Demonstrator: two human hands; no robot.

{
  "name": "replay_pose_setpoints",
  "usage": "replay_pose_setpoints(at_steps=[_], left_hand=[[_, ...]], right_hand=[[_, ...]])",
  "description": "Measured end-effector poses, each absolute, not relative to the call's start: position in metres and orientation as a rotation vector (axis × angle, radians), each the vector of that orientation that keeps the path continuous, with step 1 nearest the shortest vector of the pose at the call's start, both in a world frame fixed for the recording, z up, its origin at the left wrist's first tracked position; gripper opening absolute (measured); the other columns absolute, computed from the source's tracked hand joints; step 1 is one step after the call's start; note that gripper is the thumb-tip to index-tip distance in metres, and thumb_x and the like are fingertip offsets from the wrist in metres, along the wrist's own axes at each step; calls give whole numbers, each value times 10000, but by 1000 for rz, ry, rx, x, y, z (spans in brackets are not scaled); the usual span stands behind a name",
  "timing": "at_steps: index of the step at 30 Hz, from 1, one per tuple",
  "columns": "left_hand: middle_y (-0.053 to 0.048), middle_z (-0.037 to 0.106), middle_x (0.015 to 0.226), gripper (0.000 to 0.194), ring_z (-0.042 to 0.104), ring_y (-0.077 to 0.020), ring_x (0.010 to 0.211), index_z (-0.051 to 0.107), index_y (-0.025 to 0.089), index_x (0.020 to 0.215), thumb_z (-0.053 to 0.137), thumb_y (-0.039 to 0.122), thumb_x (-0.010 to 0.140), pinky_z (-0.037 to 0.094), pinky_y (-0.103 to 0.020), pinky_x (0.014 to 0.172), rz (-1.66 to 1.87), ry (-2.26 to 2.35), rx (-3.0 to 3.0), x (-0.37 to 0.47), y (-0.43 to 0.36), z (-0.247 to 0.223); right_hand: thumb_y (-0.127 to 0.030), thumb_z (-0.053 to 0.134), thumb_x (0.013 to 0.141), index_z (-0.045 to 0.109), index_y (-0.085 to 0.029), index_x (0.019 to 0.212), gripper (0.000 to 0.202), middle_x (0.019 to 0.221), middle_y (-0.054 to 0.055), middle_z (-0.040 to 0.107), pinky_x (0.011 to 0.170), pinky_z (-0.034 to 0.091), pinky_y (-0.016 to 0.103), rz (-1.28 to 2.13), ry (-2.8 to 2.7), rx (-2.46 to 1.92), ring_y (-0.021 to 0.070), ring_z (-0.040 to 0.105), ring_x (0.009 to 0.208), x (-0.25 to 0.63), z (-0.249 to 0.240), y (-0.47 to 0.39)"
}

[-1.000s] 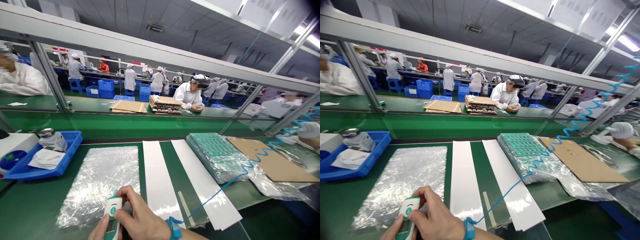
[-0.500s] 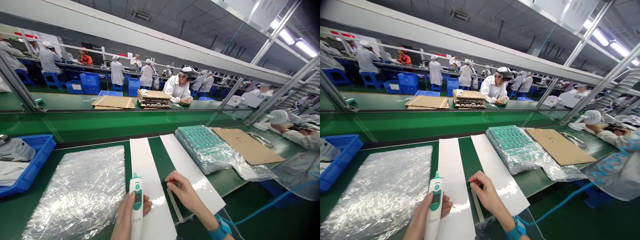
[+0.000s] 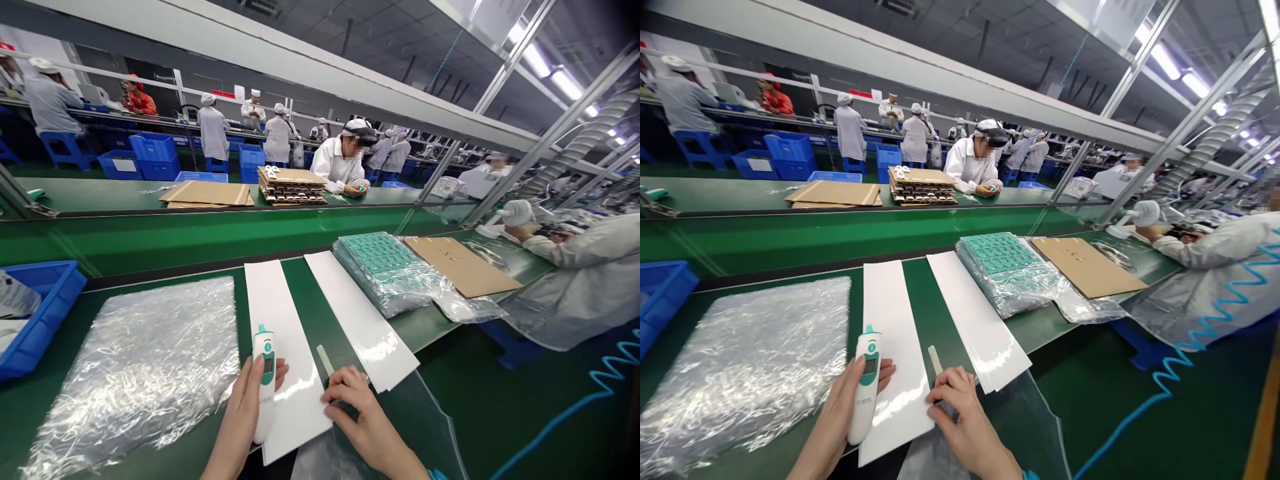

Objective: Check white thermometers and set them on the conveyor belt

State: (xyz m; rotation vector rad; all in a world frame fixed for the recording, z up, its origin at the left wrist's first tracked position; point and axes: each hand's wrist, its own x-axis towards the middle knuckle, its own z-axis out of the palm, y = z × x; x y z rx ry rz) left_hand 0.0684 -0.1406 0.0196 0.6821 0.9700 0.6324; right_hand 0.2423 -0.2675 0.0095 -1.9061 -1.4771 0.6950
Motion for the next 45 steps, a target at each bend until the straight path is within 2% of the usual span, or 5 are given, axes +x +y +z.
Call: replay_pose_setpoints(at_steps=[12, 17, 30, 42, 45], left_hand=[[-149, 728, 1036, 416, 669, -273, 1038, 645, 115, 1004, 624, 493, 832, 497, -382, 994, 722, 923, 765, 69, -141, 12], [-156, 710, 1087, 399, 660, -264, 1057, 627, 104, 1045, 584, 460, 872, 503, -357, 988, 694, 917, 768, 70, -140, 10], [-143, 719, 1064, 391, 662, -286, 1049, 651, 132, 1020, 624, 475, 833, 500, -402, 994, 734, 942, 763, 70, -141, 9], [-132, 727, 1037, 440, 659, -284, 1051, 652, 131, 1009, 622, 526, 816, 498, -392, 986, 736, 924, 805, 69, -143, 11], [-128, 719, 1070, 434, 649, -270, 1074, 641, 134, 1029, 605, 521, 836, 494, -372, 995, 708, 924, 794, 68, -143, 10]], right_hand=[[-259, 559, 906, 582, -236, 770, 139, 886, 13, 546, 843, 379, 385, 618, -1501, -1871, 208, 506, 913, 242, 9, -263], [-262, 559, 913, 597, -246, 850, 75, 914, 16, 546, 855, 362, 393, 630, -1513, -1841, 208, 495, 935, 243, 9, -263], [-284, 517, 934, 574, -248, 788, 161, 883, 18, 518, 833, 376, 394, 653, -1513, -1856, 211, 484, 910, 242, 13, -261], [-189, 432, 946, 436, -235, 776, 176, 878, 11, 502, 811, 386, 389, 629, -1616, -1908, 211, 476, 873, 236, 19, -262], [-184, 393, 959, 417, -239, 800, 169, 907, 15, 499, 864, 387, 416, 655, -1609, -1904, 209, 485, 886, 232, 19, -266]])
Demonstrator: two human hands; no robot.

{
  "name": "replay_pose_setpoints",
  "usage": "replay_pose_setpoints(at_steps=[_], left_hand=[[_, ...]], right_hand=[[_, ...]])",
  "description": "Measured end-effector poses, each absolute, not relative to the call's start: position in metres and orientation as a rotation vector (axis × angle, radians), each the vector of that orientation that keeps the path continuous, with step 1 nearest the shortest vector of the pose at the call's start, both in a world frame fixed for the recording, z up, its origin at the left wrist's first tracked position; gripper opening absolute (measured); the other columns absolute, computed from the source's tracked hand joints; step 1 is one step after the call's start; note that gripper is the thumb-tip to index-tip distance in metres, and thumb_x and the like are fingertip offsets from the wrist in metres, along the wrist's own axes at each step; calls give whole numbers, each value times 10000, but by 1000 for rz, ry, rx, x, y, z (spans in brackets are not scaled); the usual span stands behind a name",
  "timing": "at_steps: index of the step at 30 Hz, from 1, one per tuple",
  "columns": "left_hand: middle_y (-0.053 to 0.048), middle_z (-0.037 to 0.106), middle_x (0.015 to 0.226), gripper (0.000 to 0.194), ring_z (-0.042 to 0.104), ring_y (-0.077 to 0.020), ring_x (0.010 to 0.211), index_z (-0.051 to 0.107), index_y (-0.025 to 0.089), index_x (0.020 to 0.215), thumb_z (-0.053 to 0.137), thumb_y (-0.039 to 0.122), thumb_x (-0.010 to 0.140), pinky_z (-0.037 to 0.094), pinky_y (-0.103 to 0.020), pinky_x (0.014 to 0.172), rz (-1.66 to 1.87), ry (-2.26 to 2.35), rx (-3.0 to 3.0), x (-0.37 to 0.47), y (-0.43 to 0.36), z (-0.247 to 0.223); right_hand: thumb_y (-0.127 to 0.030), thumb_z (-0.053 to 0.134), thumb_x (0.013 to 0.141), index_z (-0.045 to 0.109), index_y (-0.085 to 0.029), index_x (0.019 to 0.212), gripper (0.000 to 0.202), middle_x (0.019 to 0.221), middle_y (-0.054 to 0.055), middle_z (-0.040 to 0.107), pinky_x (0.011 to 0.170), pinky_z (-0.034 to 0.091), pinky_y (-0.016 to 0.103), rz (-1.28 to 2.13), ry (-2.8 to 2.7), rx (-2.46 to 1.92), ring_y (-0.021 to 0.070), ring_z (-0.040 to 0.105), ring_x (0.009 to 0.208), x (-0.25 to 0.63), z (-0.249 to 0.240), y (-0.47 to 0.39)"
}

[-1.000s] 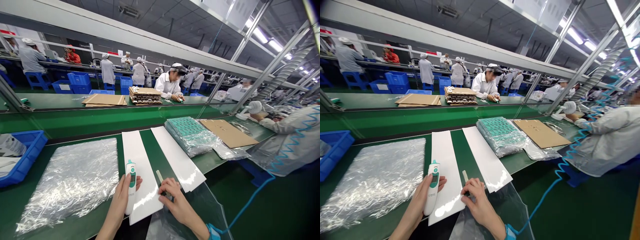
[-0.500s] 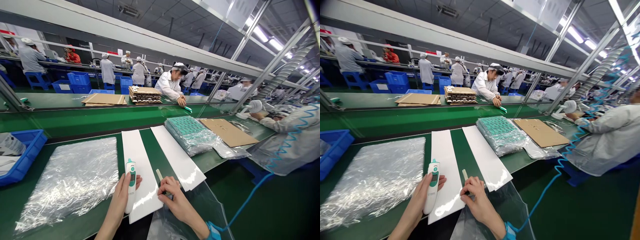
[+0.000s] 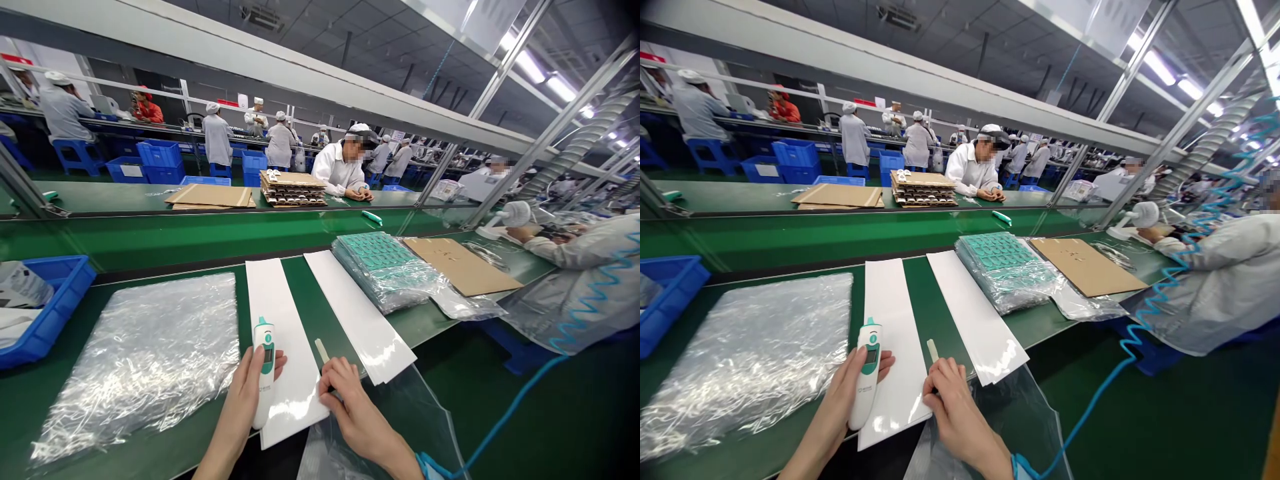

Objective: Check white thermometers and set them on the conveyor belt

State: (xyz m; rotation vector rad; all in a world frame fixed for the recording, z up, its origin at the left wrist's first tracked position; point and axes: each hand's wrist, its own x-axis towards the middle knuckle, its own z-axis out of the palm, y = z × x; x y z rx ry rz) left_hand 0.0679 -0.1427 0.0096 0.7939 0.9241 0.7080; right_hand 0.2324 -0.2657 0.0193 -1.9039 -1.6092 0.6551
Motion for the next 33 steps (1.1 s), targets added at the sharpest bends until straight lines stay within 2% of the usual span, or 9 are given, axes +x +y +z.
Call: replay_pose_setpoints(at_steps=[4, 8, 10, 13, 17, 19, 22, 27, 33], left_hand=[[-121, 707, 1109, 433, 639, -260, 1093, 627, 141, 1055, 601, 518, 845, 494, -356, 999, 695, 918, 781, 67, -142, 8], [-120, 700, 1127, 458, 634, -265, 1102, 625, 144, 1083, 599, 532, 841, 497, -361, 999, 679, 933, 763, 68, -142, 9], [-118, 704, 1118, 465, 636, -269, 1099, 624, 148, 1097, 612, 530, 833, 496, -369, 1000, 689, 930, 755, 68, -142, 10], [-118, 713, 1100, 464, 641, -269, 1092, 615, 151, 1119, 625, 514, 829, 495, -380, 1000, 701, 926, 729, 68, -143, 9], [-126, 710, 1106, 485, 642, -272, 1088, 596, 148, 1138, 633, 515, 823, 486, -392, 1005, 696, 942, 700, 67, -144, 8], [-128, 700, 1128, 530, 635, -266, 1097, 575, 149, 1173, 636, 533, 813, 477, -379, 1002, 693, 934, 710, 66, -145, 8], [-118, 713, 1074, 546, 654, -251, 1026, 615, 147, 1108, 619, 593, 793, 490, -342, 933, 698, 914, 753, 63, -144, 8], [-36, 669, 654, 493, 594, -158, 619, 659, 141, 913, 531, 611, 837, 469, -265, 625, 743, 774, 712, 58, -141, 6], [-42, 629, 620, 455, 536, -146, 551, 641, 137, 738, 508, 551, 872, 430, -267, 556, 767, 710, 602, 55, -142, 3]], right_hand=[[-202, 355, 974, 431, -250, 861, 145, 908, 3, 505, 995, 335, 472, 782, -1573, -1846, 177, 514, 855, 232, 23, -270], [-223, 487, 917, 475, -277, 1022, 119, 956, 6, 525, 1061, 256, 512, 870, -1552, -1897, 184, 536, 897, 229, 29, -269], [-238, 484, 918, 494, -257, 940, 30, 939, 8, 530, 1053, 260, 510, 853, -1542, -1944, 190, 541, 896, 225, 30, -266], [-250, 412, 953, 477, -229, 816, 153, 877, 0, 538, 1031, 281, 487, 831, -1490, -1960, 179, 545, 847, 223, 28, -263], [-289, 432, 949, 493, -217, 791, 184, 802, -1, 535, 819, 403, 328, 820, -1404, -1869, 169, 512, 768, 231, 31, -263], [-319, 456, 942, 510, -207, 777, 206, 774, 1, 522, 695, 391, 275, 819, -1344, -1814, 163, 483, 736, 236, 37, -260], [-329, 509, 917, 541, -193, 760, 210, 750, -2, 514, 650, 372, 261, 879, -1280, -1715, 151, 459, 716, 236, 48, -246], [-275, 593, 854, 585, -173, 731, 160, 704, -5, 549, 635, 394, 254, 1021, -1245, -1466, 133, 495, 675, 212, 58, -200], [-300, 639, 805, 563, -170, 729, 168, 577, -33, 548, 488, 423, 247, 1268, -1098, -1282, 118, 550, 466, 184, 50, -160]])
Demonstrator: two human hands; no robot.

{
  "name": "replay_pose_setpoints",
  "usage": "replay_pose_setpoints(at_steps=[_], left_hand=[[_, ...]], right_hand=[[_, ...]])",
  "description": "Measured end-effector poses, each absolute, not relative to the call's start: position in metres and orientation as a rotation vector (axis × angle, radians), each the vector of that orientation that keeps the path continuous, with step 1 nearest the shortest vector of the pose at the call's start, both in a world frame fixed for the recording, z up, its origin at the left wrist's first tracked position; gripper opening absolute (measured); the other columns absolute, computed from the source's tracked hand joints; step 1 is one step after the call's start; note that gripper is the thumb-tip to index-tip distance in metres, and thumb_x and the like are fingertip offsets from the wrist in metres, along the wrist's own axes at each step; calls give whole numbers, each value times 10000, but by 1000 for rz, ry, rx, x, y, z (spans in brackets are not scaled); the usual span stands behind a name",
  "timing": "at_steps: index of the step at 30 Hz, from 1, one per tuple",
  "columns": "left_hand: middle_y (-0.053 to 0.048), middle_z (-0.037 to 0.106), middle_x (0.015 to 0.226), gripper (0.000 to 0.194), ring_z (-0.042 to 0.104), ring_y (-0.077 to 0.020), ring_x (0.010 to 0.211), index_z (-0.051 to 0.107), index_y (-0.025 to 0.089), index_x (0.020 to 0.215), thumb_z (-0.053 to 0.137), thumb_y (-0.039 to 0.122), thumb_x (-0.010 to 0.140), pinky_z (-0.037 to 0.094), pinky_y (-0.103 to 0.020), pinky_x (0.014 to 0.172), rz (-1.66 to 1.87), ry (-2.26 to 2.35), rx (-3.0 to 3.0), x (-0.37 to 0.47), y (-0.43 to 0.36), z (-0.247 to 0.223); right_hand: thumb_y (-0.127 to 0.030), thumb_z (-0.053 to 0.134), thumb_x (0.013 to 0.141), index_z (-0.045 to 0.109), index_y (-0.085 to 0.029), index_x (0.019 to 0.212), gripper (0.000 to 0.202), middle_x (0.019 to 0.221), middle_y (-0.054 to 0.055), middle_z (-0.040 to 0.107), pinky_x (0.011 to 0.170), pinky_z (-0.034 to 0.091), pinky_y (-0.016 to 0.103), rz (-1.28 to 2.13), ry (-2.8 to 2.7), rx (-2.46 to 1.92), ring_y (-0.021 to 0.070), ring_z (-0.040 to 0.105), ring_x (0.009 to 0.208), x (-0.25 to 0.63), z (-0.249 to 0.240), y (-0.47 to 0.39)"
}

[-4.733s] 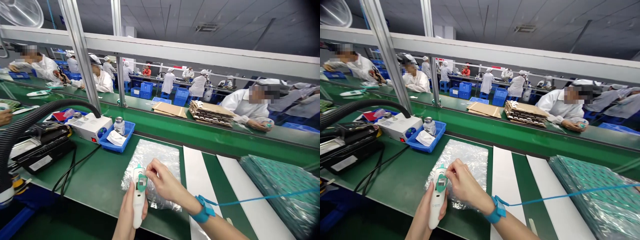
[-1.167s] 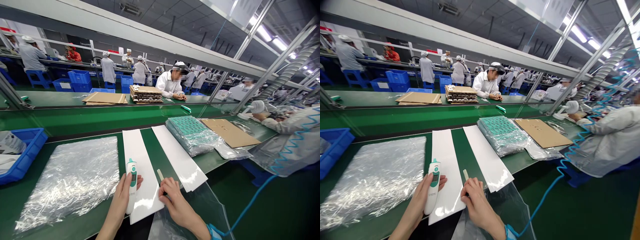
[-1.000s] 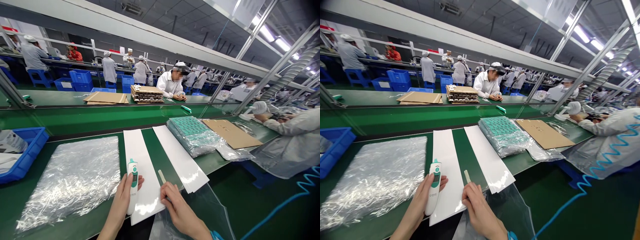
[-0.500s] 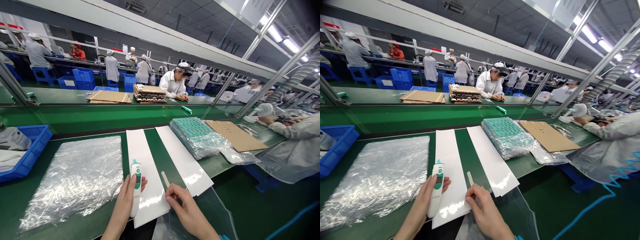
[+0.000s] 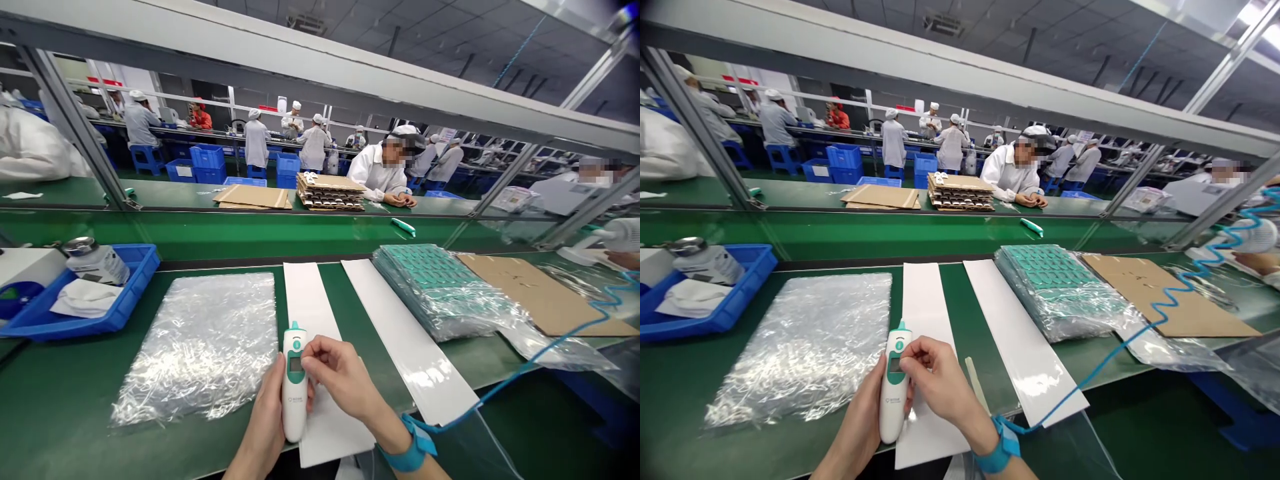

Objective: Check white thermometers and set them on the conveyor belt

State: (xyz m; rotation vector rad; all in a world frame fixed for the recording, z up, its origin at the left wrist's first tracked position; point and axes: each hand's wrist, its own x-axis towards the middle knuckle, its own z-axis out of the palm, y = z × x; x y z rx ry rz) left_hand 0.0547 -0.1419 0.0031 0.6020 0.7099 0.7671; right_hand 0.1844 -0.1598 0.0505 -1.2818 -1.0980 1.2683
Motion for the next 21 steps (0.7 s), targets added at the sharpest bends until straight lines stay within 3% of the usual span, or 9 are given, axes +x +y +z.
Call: replay_pose_setpoints(at_steps=[21], left_hand=[[-30, 625, 681, 468, 546, -151, 615, 652, 139, 834, 551, 596, 838, 449, -276, 614, 789, 726, 504, 54, -145, 2]], right_hand=[[-392, 664, 795, 563, -169, 758, 247, 542, -52, 521, 351, 413, 204, 1275, -1035, -1310, 88, 496, 385, 177, 37, -152]])
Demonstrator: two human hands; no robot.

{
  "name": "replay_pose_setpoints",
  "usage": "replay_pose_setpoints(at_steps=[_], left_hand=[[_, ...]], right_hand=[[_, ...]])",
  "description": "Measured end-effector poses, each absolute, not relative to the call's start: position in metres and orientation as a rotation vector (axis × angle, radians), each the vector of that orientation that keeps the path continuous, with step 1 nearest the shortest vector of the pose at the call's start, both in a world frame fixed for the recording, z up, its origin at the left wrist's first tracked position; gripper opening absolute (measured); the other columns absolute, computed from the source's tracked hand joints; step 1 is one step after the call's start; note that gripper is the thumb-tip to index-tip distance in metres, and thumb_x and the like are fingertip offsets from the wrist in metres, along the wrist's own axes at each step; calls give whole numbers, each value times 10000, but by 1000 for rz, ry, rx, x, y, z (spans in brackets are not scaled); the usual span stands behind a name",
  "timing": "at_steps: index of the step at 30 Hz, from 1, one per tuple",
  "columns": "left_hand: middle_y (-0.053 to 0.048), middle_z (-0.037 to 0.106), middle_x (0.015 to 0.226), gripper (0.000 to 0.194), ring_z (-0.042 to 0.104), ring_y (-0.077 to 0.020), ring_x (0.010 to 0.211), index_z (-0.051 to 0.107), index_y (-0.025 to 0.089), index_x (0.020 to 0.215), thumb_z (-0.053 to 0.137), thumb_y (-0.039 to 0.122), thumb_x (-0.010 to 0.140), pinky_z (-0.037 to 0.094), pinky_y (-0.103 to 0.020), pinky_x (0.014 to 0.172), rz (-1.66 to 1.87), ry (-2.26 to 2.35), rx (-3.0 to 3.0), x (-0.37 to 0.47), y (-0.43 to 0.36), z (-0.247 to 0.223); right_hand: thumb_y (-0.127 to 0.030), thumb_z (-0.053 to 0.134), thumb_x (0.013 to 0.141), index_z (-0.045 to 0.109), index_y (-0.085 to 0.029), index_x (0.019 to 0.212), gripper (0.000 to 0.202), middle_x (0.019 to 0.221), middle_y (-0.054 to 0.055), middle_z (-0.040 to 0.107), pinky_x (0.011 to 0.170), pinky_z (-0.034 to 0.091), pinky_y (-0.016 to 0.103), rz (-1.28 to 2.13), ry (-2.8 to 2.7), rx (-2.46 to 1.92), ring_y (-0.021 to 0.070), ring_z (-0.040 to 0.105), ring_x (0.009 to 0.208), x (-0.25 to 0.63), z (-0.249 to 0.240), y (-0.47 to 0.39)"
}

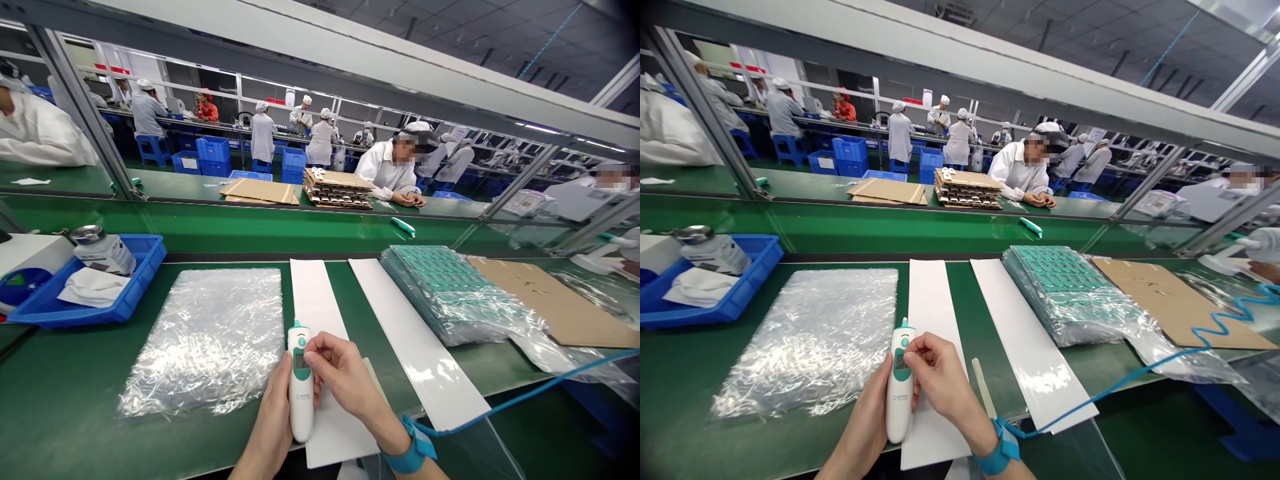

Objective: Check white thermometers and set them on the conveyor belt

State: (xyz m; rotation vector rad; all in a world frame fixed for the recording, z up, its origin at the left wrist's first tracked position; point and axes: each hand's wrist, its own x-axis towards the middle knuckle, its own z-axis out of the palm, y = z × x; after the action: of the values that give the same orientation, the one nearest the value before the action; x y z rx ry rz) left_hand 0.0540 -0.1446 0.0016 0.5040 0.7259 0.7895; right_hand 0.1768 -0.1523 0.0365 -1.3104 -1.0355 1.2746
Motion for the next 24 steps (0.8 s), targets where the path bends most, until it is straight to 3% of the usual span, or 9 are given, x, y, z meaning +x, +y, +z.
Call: replay_pose_setpoints(at_steps=[7, 10, 13, 15, 18, 21, 24], left_hand=[[-28, 604, 662, 460, 530, -144, 607, 643, 142, 778, 512, 573, 871, 442, -267, 612, 794, 696, 540, 55, -144, 2], [-33, 642, 791, 365, 568, -156, 700, 656, 171, 975, 608, 507, 842, 464, -268, 655, 778, 734, 485, 54, -144, 1], [-42, 657, 1003, 490, 594, -170, 836, 583, 232, 1199, 708, 458, 782, 482, -258, 725, 778, 819, 443, 53, -145, 0], [-46, 653, 1056, 526, 596, -175, 870, 582, 233, 1202, 721, 482, 760, 487, -250, 737, 770, 842, 448, 52, -146, 0], [-12, 664, 877, 476, 584, -149, 740, 598, 230, 1122, 712, 511, 754, 476, -233, 650, 762, 853, 481, 52, -147, 4], [34, 567, 600, 336, 489, -111, 542, 599, 201, 930, 664, 504, 799, 404, -219, 532, 773, 807, 613, 52, -149, 10], [55, 504, 539, 311, 415, -91, 482, 573, 192, 895, 661, 476, 805, 351, -216, 494, 788, 769, 735, 54, -150, 14]], right_hand=[[-387, 648, 807, 557, -183, 757, 228, 554, -52, 518, 363, 406, 207, 1244, -1066, -1340, 92, 501, 396, 178, 35, -153], [-378, 637, 818, 562, -182, 765, 216, 575, -47, 526, 371, 412, 208, 1229, -1092, -1354, 92, 503, 406, 178, 35, -154], [-356, 615, 835, 562, -184, 763, 194, 591, -42, 531, 376, 412, 213, 1187, -1139, -1383, 93, 502, 407, 177, 36, -155], [-328, 606, 844, 568, -185, 773, 164, 613, -36, 543, 403, 417, 215, 1124, -1183, -1416, 94, 511, 434, 177, 37, -156], [-287, 597, 850, 575, -187, 804, 112, 653, -25, 563, 488, 437, 222, 1021, -1242, -1459, 105, 536, 523, 180, 40, -156], [-270, 596, 846, 569, -184, 818, 94, 694, -18, 561, 558, 439, 235, 934, -1262, -1491, 112, 530, 595, 187, 42, -157], [-277, 602, 844, 558, -187, 896, 113, 717, -27, 536, 568, 424, 238, 959, -1217, -1484, 106, 501, 596, 189, 43, -159]])
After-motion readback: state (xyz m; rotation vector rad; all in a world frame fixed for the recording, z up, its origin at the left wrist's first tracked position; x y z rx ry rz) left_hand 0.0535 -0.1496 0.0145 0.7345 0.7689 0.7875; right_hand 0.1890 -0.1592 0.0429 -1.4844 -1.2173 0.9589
